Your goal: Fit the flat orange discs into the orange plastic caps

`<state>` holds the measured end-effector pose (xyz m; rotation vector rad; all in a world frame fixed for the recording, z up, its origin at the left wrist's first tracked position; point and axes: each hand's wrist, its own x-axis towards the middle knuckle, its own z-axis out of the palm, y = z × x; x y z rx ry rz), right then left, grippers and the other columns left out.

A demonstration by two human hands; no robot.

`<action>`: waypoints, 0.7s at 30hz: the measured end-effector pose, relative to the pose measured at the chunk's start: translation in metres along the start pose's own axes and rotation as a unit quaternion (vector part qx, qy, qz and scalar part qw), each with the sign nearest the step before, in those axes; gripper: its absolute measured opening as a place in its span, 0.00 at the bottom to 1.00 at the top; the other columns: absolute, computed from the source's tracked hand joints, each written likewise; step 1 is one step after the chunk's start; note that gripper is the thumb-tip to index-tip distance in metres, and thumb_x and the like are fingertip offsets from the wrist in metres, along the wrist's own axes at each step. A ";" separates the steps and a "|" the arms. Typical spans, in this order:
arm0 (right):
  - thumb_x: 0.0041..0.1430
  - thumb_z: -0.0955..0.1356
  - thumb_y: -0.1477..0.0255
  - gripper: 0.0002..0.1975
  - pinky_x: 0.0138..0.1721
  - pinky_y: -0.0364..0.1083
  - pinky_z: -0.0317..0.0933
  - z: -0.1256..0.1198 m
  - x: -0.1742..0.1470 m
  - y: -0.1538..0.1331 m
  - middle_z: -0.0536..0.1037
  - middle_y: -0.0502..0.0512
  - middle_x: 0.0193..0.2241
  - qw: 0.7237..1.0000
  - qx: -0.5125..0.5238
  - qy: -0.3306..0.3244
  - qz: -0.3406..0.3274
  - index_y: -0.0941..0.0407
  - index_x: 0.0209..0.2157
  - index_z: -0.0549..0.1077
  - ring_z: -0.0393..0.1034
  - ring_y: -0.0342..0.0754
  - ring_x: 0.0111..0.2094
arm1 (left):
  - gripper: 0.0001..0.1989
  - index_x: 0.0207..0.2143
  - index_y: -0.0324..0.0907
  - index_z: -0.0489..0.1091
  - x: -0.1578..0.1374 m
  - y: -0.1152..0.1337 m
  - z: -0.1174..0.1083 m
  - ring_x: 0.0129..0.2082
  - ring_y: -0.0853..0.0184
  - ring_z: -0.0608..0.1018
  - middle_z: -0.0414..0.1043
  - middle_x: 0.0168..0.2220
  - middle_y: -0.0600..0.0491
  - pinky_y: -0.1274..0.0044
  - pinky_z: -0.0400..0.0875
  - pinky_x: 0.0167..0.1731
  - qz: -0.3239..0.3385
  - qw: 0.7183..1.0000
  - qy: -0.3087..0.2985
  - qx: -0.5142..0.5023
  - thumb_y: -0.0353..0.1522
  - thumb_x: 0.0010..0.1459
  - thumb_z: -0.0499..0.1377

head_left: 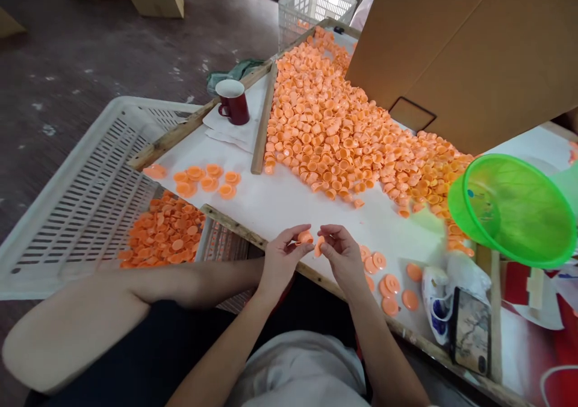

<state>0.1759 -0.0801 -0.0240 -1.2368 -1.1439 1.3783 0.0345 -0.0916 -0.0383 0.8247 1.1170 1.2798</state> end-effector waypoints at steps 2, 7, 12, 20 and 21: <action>0.49 0.71 0.71 0.13 0.32 0.43 0.64 0.004 0.000 0.001 0.73 0.49 0.30 1.000 0.007 -0.015 0.010 0.53 0.39 0.70 0.67 0.42 0.29 | 0.17 0.45 0.43 0.73 -0.005 0.000 -0.001 0.39 0.66 0.76 0.76 0.40 0.51 0.74 0.70 0.42 -0.012 1.000 -0.011 -0.006 0.35 0.52 0.61; 0.50 0.71 0.70 0.08 0.28 0.41 0.61 0.005 -0.003 0.007 0.72 0.46 0.26 0.999 0.026 -0.020 0.031 0.54 0.34 0.71 0.65 0.41 0.26 | 0.16 0.47 0.43 0.72 -0.011 0.002 -0.006 0.45 0.64 0.75 0.76 0.44 0.51 0.73 0.65 0.50 -0.026 1.000 -0.005 -0.010 0.37 0.57 0.57; 0.49 0.72 0.71 0.08 0.28 0.41 0.62 0.006 -0.005 0.006 0.72 0.46 0.26 0.998 0.043 -0.028 0.035 0.54 0.32 0.71 0.66 0.40 0.26 | 0.14 0.43 0.42 0.74 -0.013 0.003 -0.004 0.41 0.64 0.77 0.77 0.39 0.52 0.74 0.69 0.46 -0.036 0.999 0.018 -0.021 0.35 0.54 0.60; 0.53 0.69 0.71 0.11 0.32 0.43 0.65 0.012 -0.009 -0.006 0.74 0.47 0.27 0.997 -0.069 -0.043 0.006 0.53 0.40 0.70 0.69 0.42 0.28 | 0.14 0.44 0.41 0.73 -0.018 0.002 -0.001 0.41 0.65 0.76 0.76 0.42 0.50 0.76 0.69 0.45 -0.024 1.000 0.018 -0.002 0.35 0.56 0.59; 0.54 0.69 0.70 0.12 0.33 0.44 0.65 0.011 -0.010 -0.006 0.74 0.48 0.27 0.995 -0.087 -0.045 0.005 0.53 0.41 0.70 0.69 0.43 0.29 | 0.14 0.44 0.41 0.73 -0.018 0.002 -0.001 0.42 0.65 0.76 0.76 0.42 0.50 0.76 0.69 0.45 -0.022 1.000 0.017 -0.003 0.34 0.56 0.59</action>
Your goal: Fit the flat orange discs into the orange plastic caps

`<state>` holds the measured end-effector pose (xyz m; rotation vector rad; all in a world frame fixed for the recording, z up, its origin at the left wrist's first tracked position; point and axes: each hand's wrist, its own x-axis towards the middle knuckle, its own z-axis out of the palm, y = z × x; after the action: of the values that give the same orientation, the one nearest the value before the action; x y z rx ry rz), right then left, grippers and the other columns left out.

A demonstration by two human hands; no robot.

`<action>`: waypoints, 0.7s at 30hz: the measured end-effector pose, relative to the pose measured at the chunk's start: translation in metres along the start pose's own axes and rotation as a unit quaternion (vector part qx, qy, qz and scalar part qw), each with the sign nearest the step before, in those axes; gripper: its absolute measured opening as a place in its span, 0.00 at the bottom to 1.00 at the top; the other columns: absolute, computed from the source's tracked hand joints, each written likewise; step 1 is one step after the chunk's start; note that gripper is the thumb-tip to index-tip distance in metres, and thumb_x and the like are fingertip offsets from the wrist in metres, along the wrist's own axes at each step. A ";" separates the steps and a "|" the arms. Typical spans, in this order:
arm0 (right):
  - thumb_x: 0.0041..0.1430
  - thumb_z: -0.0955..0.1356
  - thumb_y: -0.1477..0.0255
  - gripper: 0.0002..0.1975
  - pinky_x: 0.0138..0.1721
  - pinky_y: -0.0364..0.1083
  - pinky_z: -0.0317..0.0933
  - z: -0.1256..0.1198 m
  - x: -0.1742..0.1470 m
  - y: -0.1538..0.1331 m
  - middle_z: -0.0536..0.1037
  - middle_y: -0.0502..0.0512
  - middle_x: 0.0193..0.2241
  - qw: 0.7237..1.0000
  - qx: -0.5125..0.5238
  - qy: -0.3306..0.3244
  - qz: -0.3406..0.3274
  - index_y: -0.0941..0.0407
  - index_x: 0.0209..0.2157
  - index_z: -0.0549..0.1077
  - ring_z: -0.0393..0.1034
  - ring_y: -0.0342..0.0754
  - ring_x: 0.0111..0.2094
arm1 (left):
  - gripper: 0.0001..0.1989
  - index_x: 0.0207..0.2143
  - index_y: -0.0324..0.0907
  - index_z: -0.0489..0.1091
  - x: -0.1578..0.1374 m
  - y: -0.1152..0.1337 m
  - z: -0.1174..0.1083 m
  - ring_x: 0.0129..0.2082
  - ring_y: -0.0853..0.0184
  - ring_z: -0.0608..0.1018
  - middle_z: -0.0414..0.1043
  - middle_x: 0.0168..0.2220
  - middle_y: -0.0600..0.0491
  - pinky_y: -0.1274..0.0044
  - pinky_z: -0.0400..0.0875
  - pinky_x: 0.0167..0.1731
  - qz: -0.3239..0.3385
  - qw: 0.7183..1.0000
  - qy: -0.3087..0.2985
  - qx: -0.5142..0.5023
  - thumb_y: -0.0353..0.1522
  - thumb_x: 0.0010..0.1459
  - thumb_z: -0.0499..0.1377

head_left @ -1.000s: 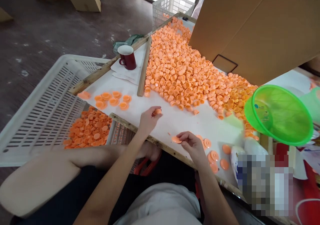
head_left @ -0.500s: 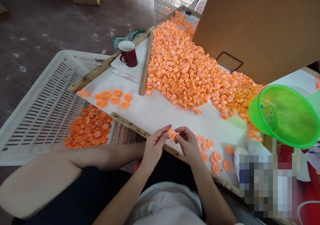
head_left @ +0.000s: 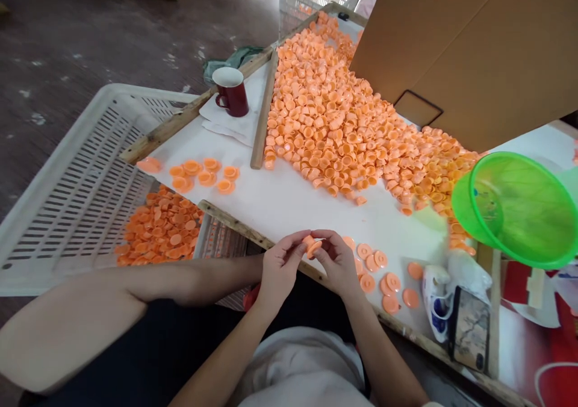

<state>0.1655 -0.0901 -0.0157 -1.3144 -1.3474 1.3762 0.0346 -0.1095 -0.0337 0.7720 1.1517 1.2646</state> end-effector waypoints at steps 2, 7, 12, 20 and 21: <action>0.55 0.68 0.69 0.13 0.34 0.45 0.66 -0.001 -0.002 0.001 0.74 0.49 0.28 0.999 -0.033 0.001 -0.007 0.53 0.43 0.70 0.70 0.44 0.30 | 0.14 0.44 0.42 0.73 0.000 0.000 0.001 0.41 0.66 0.76 0.76 0.42 0.51 0.77 0.70 0.44 0.003 1.000 0.001 -0.008 0.34 0.55 0.59; 0.57 0.66 0.69 0.10 0.34 0.44 0.66 -0.001 -0.005 0.000 0.75 0.49 0.31 0.999 -0.034 0.006 -0.035 0.52 0.42 0.70 0.70 0.43 0.30 | 0.11 0.42 0.42 0.73 -0.004 0.003 0.006 0.39 0.67 0.77 0.77 0.38 0.52 0.79 0.70 0.41 0.009 0.999 -0.006 -0.042 0.32 0.55 0.59; 0.56 0.67 0.68 0.12 0.37 0.45 0.66 0.000 -0.008 -0.006 0.75 0.51 0.35 0.999 -0.015 -0.006 -0.036 0.52 0.43 0.70 0.70 0.44 0.35 | 0.13 0.45 0.42 0.71 -0.012 0.005 0.007 0.38 0.68 0.76 0.75 0.38 0.52 0.79 0.70 0.40 0.013 0.996 -0.019 -0.091 0.33 0.55 0.59; 0.49 0.72 0.67 0.13 0.33 0.44 0.63 -0.002 -0.014 0.000 0.73 0.50 0.29 0.996 0.079 -0.043 0.000 0.53 0.36 0.70 0.68 0.44 0.31 | 0.09 0.40 0.40 0.69 -0.019 -0.004 0.006 0.39 0.66 0.75 0.73 0.38 0.50 0.76 0.69 0.41 0.040 0.997 -0.028 -0.066 0.31 0.55 0.59; 0.49 0.72 0.67 0.13 0.32 0.43 0.63 -0.002 -0.015 0.001 0.72 0.49 0.29 0.997 0.073 -0.035 -0.005 0.53 0.36 0.70 0.68 0.44 0.31 | 0.09 0.40 0.40 0.69 -0.019 -0.005 0.007 0.39 0.67 0.75 0.73 0.38 0.50 0.76 0.69 0.41 0.044 0.997 -0.024 -0.066 0.31 0.56 0.58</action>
<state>0.1694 -0.1045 -0.0140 -1.1712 -1.2706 1.4970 0.0439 -0.1282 -0.0319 0.7566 0.9935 1.3733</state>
